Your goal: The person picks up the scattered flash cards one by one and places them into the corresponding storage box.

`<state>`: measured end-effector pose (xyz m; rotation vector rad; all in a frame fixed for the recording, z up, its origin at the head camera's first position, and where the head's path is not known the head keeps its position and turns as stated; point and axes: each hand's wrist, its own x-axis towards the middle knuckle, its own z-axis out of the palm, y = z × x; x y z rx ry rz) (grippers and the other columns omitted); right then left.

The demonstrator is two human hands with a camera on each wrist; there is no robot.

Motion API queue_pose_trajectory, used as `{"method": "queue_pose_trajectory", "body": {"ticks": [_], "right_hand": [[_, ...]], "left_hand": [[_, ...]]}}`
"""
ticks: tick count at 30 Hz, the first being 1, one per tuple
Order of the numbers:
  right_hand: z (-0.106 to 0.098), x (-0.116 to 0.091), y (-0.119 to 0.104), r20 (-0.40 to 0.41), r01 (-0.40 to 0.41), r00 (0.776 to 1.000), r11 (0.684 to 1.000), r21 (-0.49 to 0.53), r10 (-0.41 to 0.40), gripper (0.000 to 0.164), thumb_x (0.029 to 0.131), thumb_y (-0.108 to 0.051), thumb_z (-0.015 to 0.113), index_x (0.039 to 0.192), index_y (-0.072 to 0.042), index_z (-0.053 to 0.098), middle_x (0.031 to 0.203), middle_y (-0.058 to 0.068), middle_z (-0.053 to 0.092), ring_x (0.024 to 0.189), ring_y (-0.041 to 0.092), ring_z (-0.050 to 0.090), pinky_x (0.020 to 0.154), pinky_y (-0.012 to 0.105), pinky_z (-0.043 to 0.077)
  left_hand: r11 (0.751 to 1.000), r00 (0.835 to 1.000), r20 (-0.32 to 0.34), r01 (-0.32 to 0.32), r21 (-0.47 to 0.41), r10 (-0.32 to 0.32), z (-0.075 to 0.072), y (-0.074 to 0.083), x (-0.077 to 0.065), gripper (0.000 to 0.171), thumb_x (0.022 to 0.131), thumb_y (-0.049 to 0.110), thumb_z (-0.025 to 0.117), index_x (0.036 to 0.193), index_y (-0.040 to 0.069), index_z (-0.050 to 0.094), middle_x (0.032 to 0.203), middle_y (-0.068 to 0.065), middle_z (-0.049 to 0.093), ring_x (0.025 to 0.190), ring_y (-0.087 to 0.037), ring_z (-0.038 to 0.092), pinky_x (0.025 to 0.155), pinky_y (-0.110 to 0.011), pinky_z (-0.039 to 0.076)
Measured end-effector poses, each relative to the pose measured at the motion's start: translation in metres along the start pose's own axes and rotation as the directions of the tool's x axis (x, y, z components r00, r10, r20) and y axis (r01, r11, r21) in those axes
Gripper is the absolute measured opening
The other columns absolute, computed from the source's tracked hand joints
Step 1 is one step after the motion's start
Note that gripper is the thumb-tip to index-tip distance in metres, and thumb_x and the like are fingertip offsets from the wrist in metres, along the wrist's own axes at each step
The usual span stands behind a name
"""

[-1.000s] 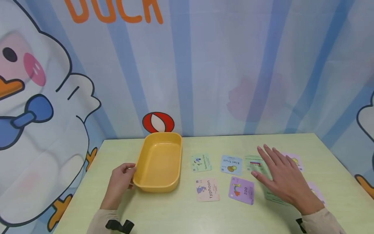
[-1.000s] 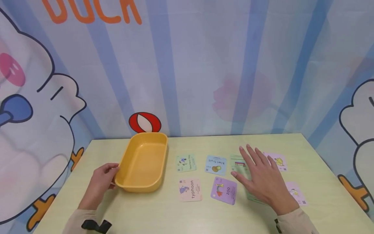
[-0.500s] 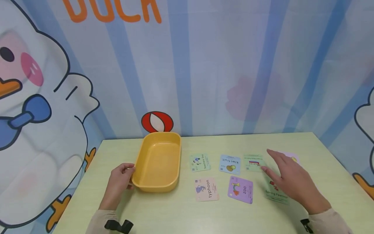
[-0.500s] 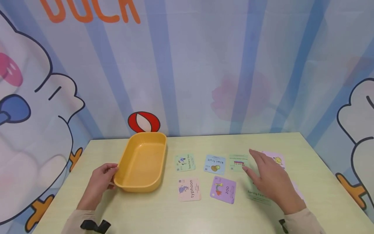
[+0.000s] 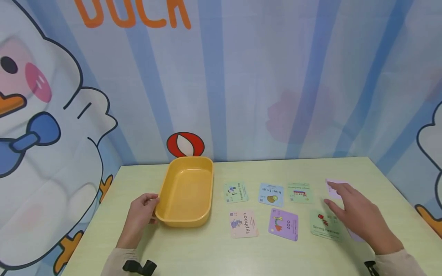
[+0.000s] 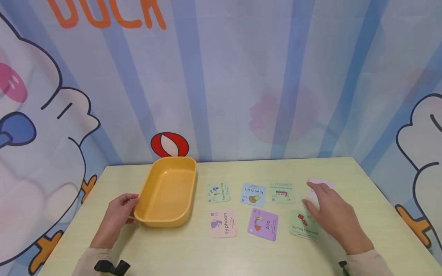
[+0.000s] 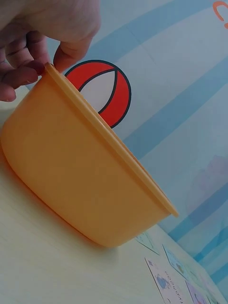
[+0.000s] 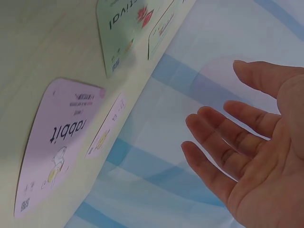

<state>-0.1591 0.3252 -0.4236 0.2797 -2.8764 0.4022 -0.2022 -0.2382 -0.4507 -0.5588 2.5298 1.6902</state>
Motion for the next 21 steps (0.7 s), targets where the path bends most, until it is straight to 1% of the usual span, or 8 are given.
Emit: {"method": "queue_pose_trajectory", "body": {"ticks": [6, 13, 16, 21], "right_hand": [[-0.003, -0.001, 0.008, 0.008, -0.011, 1.000, 0.999, -0.042, 0.011, 0.061, 0.092, -0.027, 0.073, 0.141, 0.001, 0.052, 0.132, 0.027, 0.057, 0.112, 0.047, 0.060, 0.077, 0.061, 0.053], [-0.006, -0.004, 0.019, 0.028, -0.002, 1.000, 0.998, -0.061, 0.004, 0.060, 0.088, -0.024, 0.078, 0.137, 0.002, 0.056, 0.123, 0.028, 0.060, 0.097, 0.042, 0.066, 0.067, 0.055, 0.055], [-0.006, -0.005, 0.025, 0.051, -0.007, 0.999, 0.998, -0.067, 0.010, 0.060, 0.086, -0.023, 0.079, 0.135, 0.002, 0.057, 0.118, 0.026, 0.062, 0.093, 0.038, 0.067, 0.064, 0.051, 0.055], [-0.005, -0.007, 0.037, 0.106, -0.016, 0.994, 0.998, -0.059, 0.022, 0.062, 0.084, -0.023, 0.081, 0.135, 0.002, 0.057, 0.113, 0.021, 0.063, 0.092, 0.034, 0.067, 0.063, 0.047, 0.055]], "left_hand": [[1.000, 1.000, 0.001, -0.002, -0.003, 0.002, 0.000, 0.000, -0.001, 0.038, 0.104, 0.026, 0.053, 0.132, 0.000, 0.056, 0.105, -0.014, 0.060, 0.077, -0.019, 0.058, 0.062, -0.029, 0.054], [1.000, 1.000, 0.006, -0.006, -0.004, 0.006, 0.000, -0.001, 0.001, 0.038, 0.105, 0.027, 0.053, 0.132, 0.000, 0.055, 0.106, -0.014, 0.059, 0.078, -0.019, 0.058, 0.062, -0.029, 0.054], [1.000, 1.000, 0.007, -0.007, -0.001, 0.007, 0.000, -0.001, 0.001, 0.039, 0.105, 0.027, 0.053, 0.132, 0.000, 0.055, 0.105, -0.014, 0.059, 0.078, -0.019, 0.058, 0.062, -0.029, 0.054], [1.000, 1.000, 0.003, 0.002, 0.009, -0.002, 0.000, -0.002, 0.001, 0.039, 0.105, 0.028, 0.052, 0.133, 0.001, 0.055, 0.108, -0.015, 0.059, 0.081, -0.021, 0.058, 0.064, -0.029, 0.054]]}}
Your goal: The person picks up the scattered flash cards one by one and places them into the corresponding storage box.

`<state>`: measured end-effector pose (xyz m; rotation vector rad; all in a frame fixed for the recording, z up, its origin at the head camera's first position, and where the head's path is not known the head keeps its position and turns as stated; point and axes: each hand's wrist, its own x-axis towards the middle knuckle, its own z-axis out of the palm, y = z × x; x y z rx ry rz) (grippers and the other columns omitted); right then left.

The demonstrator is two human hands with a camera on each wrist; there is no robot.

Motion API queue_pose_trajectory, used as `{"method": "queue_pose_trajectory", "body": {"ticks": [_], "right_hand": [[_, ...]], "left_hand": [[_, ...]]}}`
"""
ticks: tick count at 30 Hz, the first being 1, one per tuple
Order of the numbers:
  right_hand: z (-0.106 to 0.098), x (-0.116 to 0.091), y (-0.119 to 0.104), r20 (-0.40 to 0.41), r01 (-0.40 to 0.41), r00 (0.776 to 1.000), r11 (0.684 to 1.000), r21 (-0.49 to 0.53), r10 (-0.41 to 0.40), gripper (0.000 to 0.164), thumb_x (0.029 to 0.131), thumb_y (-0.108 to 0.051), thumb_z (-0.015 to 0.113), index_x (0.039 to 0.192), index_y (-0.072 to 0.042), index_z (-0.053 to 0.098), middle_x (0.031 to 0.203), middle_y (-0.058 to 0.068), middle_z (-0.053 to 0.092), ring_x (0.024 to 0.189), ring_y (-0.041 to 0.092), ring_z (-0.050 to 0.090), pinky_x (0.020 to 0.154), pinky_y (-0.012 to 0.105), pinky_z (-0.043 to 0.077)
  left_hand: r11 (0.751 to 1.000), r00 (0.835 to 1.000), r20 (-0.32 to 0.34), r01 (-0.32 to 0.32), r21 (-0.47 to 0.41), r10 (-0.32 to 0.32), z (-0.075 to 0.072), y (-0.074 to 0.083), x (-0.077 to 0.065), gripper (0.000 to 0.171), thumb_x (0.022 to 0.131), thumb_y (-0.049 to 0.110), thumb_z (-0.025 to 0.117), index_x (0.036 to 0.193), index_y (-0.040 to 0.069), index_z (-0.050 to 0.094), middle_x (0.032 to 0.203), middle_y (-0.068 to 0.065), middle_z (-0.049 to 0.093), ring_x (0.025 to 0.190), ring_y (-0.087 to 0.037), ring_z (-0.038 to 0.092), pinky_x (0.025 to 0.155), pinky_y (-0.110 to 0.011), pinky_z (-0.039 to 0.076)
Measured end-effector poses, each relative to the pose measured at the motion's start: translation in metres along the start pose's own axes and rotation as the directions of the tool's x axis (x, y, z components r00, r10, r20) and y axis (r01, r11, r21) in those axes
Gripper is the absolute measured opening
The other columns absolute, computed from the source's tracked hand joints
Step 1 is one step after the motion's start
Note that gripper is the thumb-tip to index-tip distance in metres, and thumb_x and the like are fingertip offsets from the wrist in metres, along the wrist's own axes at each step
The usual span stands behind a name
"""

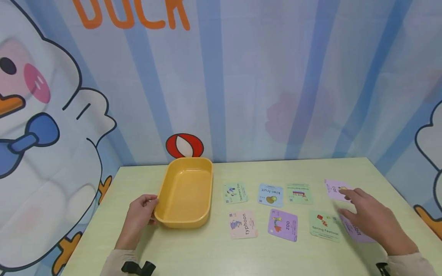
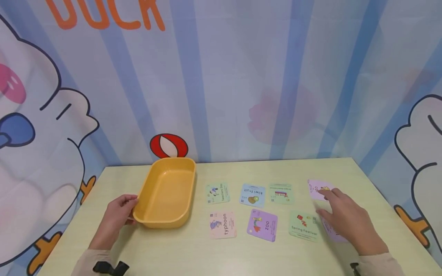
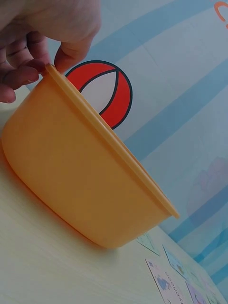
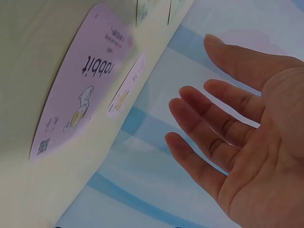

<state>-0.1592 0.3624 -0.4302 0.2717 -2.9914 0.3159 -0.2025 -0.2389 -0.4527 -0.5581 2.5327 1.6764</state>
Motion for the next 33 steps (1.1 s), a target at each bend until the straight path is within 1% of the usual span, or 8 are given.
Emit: {"method": "queue_pose_trajectory", "body": {"ticks": [3, 11, 15, 20, 23, 28, 33], "right_hand": [[0.001, 0.000, 0.006, 0.018, -0.002, 1.000, 1.000, 0.010, 0.001, 0.064, 0.083, -0.024, 0.082, 0.135, 0.002, 0.057, 0.114, 0.020, 0.063, 0.094, 0.035, 0.067, 0.064, 0.048, 0.055], [0.000, 0.000, 0.020, 0.089, -0.045, 0.995, 0.999, 0.012, 0.043, 0.070, 0.081, -0.030, 0.084, 0.137, 0.002, 0.055, 0.116, 0.023, 0.061, 0.098, 0.039, 0.066, 0.068, 0.052, 0.055], [0.001, 0.000, 0.026, 0.118, -0.059, 0.991, 0.998, 0.007, 0.057, 0.076, 0.080, -0.037, 0.084, 0.137, 0.004, 0.054, 0.114, 0.022, 0.062, 0.097, 0.038, 0.066, 0.068, 0.052, 0.054], [0.000, 0.001, 0.033, 0.184, -0.112, 0.977, 0.994, 0.009, 0.109, 0.091, 0.077, -0.054, 0.081, 0.139, 0.005, 0.051, 0.115, 0.025, 0.061, 0.099, 0.043, 0.063, 0.070, 0.055, 0.052], [0.001, 0.002, 0.037, 0.212, -0.129, 0.969, 0.992, 0.007, 0.125, 0.097, 0.075, -0.061, 0.079, 0.139, 0.006, 0.050, 0.117, 0.027, 0.059, 0.102, 0.046, 0.061, 0.071, 0.057, 0.052], [0.004, 0.003, 0.044, 0.243, -0.143, 0.960, 0.990, 0.007, 0.137, 0.103, 0.073, -0.066, 0.078, 0.139, 0.008, 0.050, 0.117, 0.030, 0.057, 0.104, 0.048, 0.059, 0.072, 0.057, 0.051], [0.005, 0.003, 0.048, 0.268, -0.164, 0.951, 0.986, 0.009, 0.155, 0.105, 0.072, -0.065, 0.079, 0.139, 0.010, 0.049, 0.118, 0.031, 0.056, 0.106, 0.050, 0.058, 0.073, 0.058, 0.050]], "left_hand": [[1.000, 1.000, -0.002, 0.004, -0.001, -0.004, 0.000, -0.002, 0.000, 0.039, 0.105, 0.028, 0.052, 0.133, 0.001, 0.054, 0.108, -0.016, 0.059, 0.080, -0.021, 0.058, 0.064, -0.029, 0.054], [1.000, 1.000, -0.006, 0.012, 0.000, -0.012, -0.001, -0.002, 0.001, 0.037, 0.105, 0.027, 0.052, 0.132, 0.002, 0.055, 0.110, -0.016, 0.060, 0.080, -0.021, 0.059, 0.065, -0.029, 0.054], [1.000, 1.000, -0.006, 0.016, 0.002, -0.016, -0.001, -0.001, -0.001, 0.037, 0.105, 0.027, 0.052, 0.132, 0.002, 0.055, 0.110, -0.016, 0.060, 0.080, -0.022, 0.059, 0.066, -0.029, 0.054], [1.000, 1.000, -0.006, 0.020, 0.003, -0.020, -0.001, 0.000, -0.001, 0.037, 0.105, 0.027, 0.052, 0.132, 0.002, 0.055, 0.107, -0.015, 0.060, 0.080, -0.021, 0.059, 0.066, -0.029, 0.054], [1.000, 1.000, -0.002, 0.020, 0.002, -0.020, -0.001, 0.000, 0.000, 0.037, 0.105, 0.028, 0.053, 0.132, 0.002, 0.056, 0.106, -0.014, 0.060, 0.080, -0.021, 0.059, 0.066, -0.028, 0.054], [1.000, 1.000, 0.004, 0.023, 0.002, -0.023, -0.001, 0.000, 0.001, 0.038, 0.105, 0.029, 0.053, 0.133, 0.003, 0.055, 0.109, -0.015, 0.061, 0.082, -0.022, 0.059, 0.067, -0.028, 0.054], [1.000, 1.000, 0.006, 0.019, -0.002, -0.019, -0.001, -0.001, 0.002, 0.039, 0.105, 0.029, 0.053, 0.133, 0.003, 0.055, 0.109, -0.015, 0.061, 0.081, -0.022, 0.059, 0.067, -0.028, 0.054]]}}
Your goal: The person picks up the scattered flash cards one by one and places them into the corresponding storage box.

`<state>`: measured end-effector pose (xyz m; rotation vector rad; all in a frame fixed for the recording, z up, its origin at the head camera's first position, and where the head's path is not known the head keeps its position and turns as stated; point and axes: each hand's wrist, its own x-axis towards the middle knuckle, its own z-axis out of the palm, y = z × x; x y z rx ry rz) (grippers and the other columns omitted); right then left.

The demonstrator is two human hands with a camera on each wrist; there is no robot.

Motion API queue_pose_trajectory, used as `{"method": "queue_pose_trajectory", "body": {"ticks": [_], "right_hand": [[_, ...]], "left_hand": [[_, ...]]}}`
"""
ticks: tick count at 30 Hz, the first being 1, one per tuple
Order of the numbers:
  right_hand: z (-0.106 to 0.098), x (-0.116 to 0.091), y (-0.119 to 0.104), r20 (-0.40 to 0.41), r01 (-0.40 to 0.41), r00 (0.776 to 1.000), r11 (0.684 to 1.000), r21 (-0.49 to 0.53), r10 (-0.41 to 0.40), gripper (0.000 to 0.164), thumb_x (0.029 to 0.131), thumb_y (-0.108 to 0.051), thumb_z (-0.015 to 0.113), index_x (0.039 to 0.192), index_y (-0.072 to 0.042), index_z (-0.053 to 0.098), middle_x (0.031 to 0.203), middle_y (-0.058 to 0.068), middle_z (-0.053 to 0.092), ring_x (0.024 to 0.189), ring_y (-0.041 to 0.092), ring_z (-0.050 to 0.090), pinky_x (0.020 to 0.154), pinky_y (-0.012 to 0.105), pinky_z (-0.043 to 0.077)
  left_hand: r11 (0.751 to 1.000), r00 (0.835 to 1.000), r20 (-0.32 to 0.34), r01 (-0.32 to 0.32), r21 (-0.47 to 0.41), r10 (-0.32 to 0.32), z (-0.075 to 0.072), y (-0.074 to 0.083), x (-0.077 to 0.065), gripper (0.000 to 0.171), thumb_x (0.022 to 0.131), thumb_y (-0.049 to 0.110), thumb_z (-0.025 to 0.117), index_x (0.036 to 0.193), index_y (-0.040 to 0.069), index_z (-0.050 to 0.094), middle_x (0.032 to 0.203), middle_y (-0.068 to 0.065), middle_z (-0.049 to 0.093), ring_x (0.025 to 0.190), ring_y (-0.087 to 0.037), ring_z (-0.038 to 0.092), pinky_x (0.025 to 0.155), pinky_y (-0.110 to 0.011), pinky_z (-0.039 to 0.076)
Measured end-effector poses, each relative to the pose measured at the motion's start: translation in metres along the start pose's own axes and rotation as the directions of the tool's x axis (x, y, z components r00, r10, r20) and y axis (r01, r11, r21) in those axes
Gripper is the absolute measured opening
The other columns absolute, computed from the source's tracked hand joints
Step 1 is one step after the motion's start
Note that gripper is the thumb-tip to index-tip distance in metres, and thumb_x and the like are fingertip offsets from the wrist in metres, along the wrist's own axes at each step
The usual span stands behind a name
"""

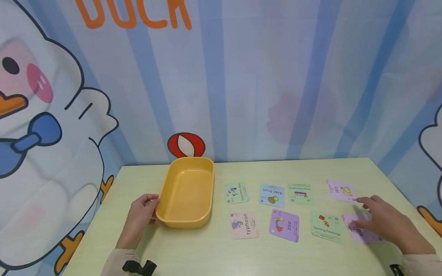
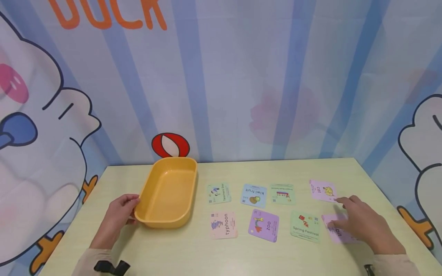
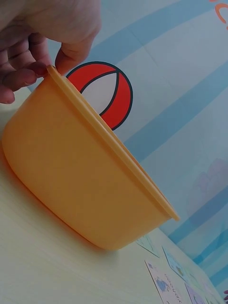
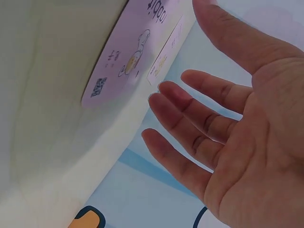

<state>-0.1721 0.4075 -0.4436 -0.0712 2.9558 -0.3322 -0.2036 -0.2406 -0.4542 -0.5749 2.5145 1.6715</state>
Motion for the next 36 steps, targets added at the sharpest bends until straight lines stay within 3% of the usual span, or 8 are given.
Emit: {"method": "queue_pose_trajectory", "body": {"ticks": [18, 27, 36], "right_hand": [[0.005, 0.008, 0.012, 0.056, -0.032, 0.998, 0.999, -0.027, 0.034, 0.113, 0.069, -0.072, 0.077, 0.131, 0.019, 0.050, 0.112, 0.030, 0.057, 0.102, 0.047, 0.058, 0.078, 0.059, 0.050], [0.008, 0.005, 0.015, 0.061, -0.022, 0.998, 1.000, -0.011, 0.023, 0.101, 0.069, -0.068, 0.079, 0.122, 0.016, 0.058, 0.110, 0.032, 0.056, 0.098, 0.046, 0.057, 0.078, 0.058, 0.050], [0.010, 0.010, 0.018, 0.065, -0.045, 0.997, 0.999, 0.010, 0.044, 0.101, 0.066, -0.068, 0.082, 0.118, 0.015, 0.060, 0.108, 0.030, 0.056, 0.092, 0.039, 0.056, 0.078, 0.056, 0.049]], "left_hand": [[1.000, 1.000, 0.003, -0.007, -0.001, 0.007, -0.001, 0.001, 0.000, 0.040, 0.105, 0.030, 0.053, 0.134, 0.002, 0.054, 0.111, -0.015, 0.061, 0.080, -0.020, 0.059, 0.066, -0.029, 0.054], [1.000, 1.000, 0.010, -0.027, -0.006, 0.027, -0.001, -0.001, -0.002, 0.039, 0.105, 0.027, 0.052, 0.133, 0.001, 0.054, 0.105, -0.014, 0.062, 0.075, -0.020, 0.058, 0.065, -0.030, 0.052], [1.000, 1.000, 0.002, -0.014, -0.009, 0.014, 0.000, -0.003, 0.002, 0.038, 0.104, 0.028, 0.052, 0.133, 0.003, 0.055, 0.107, -0.014, 0.062, 0.077, -0.021, 0.058, 0.065, -0.029, 0.053]]}}
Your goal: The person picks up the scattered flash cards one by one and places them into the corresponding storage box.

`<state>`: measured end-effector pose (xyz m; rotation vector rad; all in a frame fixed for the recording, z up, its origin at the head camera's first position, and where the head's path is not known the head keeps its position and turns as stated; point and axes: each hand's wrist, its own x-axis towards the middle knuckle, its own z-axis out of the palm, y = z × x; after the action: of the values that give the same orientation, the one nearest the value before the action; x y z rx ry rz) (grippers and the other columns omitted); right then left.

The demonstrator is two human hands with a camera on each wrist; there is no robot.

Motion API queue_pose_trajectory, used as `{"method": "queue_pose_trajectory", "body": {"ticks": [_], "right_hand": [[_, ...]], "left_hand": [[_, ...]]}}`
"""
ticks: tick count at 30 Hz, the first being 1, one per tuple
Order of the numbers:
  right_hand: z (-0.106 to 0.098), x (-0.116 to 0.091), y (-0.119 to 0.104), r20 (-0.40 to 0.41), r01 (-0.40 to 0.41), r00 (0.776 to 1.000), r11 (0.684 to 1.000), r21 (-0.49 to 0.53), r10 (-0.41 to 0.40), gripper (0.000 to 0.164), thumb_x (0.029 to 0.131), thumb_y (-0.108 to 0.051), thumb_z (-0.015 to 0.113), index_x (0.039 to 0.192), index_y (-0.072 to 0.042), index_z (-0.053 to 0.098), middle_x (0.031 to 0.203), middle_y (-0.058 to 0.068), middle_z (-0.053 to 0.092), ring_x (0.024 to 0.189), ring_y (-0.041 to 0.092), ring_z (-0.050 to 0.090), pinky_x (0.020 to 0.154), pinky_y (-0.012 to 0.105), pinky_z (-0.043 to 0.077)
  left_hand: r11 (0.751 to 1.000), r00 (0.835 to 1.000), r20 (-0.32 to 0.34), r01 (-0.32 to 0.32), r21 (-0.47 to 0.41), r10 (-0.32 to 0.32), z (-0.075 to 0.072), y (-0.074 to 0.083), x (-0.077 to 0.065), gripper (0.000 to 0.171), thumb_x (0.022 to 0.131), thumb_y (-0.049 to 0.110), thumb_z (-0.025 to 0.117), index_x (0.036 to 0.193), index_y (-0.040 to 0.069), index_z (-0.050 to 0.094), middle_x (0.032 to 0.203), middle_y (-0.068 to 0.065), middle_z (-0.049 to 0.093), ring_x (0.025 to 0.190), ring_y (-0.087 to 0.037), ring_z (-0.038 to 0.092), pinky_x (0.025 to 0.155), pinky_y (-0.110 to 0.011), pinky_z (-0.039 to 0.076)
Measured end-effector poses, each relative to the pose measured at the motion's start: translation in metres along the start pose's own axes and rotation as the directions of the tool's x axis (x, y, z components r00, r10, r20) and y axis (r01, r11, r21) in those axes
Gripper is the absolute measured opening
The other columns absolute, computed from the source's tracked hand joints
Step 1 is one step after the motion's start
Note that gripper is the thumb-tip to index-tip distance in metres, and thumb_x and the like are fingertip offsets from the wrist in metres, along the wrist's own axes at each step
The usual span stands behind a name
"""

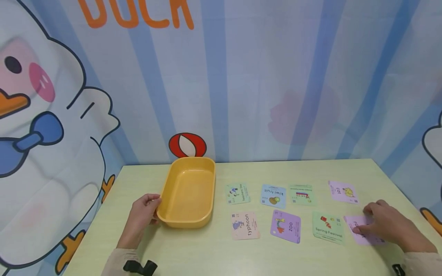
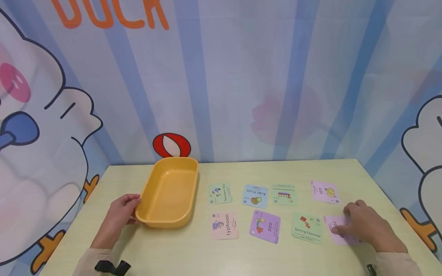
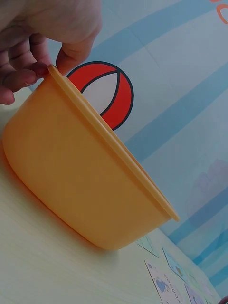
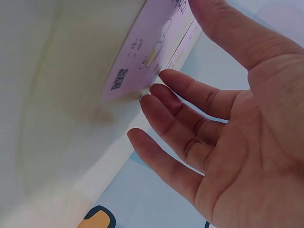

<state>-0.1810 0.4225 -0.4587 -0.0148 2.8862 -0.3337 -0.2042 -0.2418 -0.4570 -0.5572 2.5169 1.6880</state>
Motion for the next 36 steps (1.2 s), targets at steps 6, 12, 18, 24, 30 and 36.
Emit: {"method": "queue_pose_trajectory", "body": {"ticks": [6, 12, 18, 24, 30, 36], "right_hand": [[-0.001, 0.003, 0.000, 0.041, -0.013, 0.999, 1.000, 0.017, 0.012, 0.097, 0.067, -0.063, 0.085, 0.117, 0.016, 0.058, 0.104, 0.026, 0.057, 0.089, 0.035, 0.055, 0.079, 0.055, 0.048], [-0.002, 0.006, -0.002, 0.103, -0.057, 0.993, 0.997, 0.061, 0.050, 0.093, 0.067, -0.058, 0.087, 0.114, 0.016, 0.056, 0.100, 0.022, 0.057, 0.086, 0.031, 0.052, 0.080, 0.051, 0.048], [-0.002, 0.009, -0.003, 0.144, -0.065, 0.988, 0.995, 0.080, 0.053, 0.083, 0.070, -0.052, 0.087, 0.110, 0.015, 0.059, 0.099, 0.021, 0.060, 0.087, 0.030, 0.054, 0.080, 0.051, 0.049], [-0.002, 0.011, -0.003, 0.149, -0.080, 0.986, 0.995, 0.067, 0.070, 0.082, 0.070, -0.051, 0.087, 0.110, 0.015, 0.059, 0.096, 0.019, 0.062, 0.084, 0.028, 0.054, 0.078, 0.049, 0.049], [0.002, 0.009, -0.005, 0.142, -0.131, 0.982, 0.989, 0.066, 0.121, 0.087, 0.070, -0.046, 0.089, 0.111, 0.022, 0.054, 0.094, 0.026, 0.063, 0.081, 0.030, 0.057, 0.075, 0.047, 0.050], [0.003, 0.011, -0.003, 0.159, -0.181, 0.973, 0.982, 0.055, 0.170, 0.094, 0.067, -0.051, 0.089, 0.111, 0.022, 0.052, 0.095, 0.027, 0.061, 0.081, 0.031, 0.056, 0.077, 0.049, 0.049]], "left_hand": [[1.000, 1.000, -0.001, -0.004, 0.001, 0.004, 0.001, 0.000, 0.001, 0.039, 0.105, 0.028, 0.052, 0.133, 0.003, 0.055, 0.110, -0.015, 0.063, 0.078, -0.021, 0.059, 0.065, -0.029, 0.054], [1.000, 1.000, 0.014, -0.004, -0.004, 0.005, 0.000, -0.001, 0.001, 0.040, 0.105, 0.028, 0.052, 0.134, 0.001, 0.054, 0.111, -0.016, 0.062, 0.077, -0.020, 0.058, 0.065, -0.030, 0.054], [1.000, 1.000, 0.025, -0.010, -0.016, 0.011, -0.001, 0.000, 0.000, 0.039, 0.105, 0.027, 0.053, 0.133, 0.000, 0.054, 0.105, -0.013, 0.062, 0.074, -0.019, 0.058, 0.063, -0.031, 0.053], [1.000, 1.000, 0.024, -0.016, -0.021, 0.017, -0.002, 0.001, 0.000, 0.039, 0.104, 0.027, 0.053, 0.133, 0.000, 0.054, 0.103, -0.012, 0.062, 0.074, -0.019, 0.058, 0.062, -0.031, 0.053], [1.000, 1.000, 0.015, -0.003, -0.011, 0.003, -0.001, 0.000, 0.000, 0.038, 0.105, 0.027, 0.052, 0.133, 0.001, 0.055, 0.107, -0.014, 0.061, 0.076, -0.020, 0.058, 0.064, -0.030, 0.054], [1.000, 1.000, -0.003, -0.003, 0.001, 0.003, 0.001, 0.000, 0.001, 0.038, 0.105, 0.028, 0.052, 0.133, 0.002, 0.055, 0.110, -0.016, 0.062, 0.078, -0.021, 0.059, 0.065, -0.029, 0.054]]}}
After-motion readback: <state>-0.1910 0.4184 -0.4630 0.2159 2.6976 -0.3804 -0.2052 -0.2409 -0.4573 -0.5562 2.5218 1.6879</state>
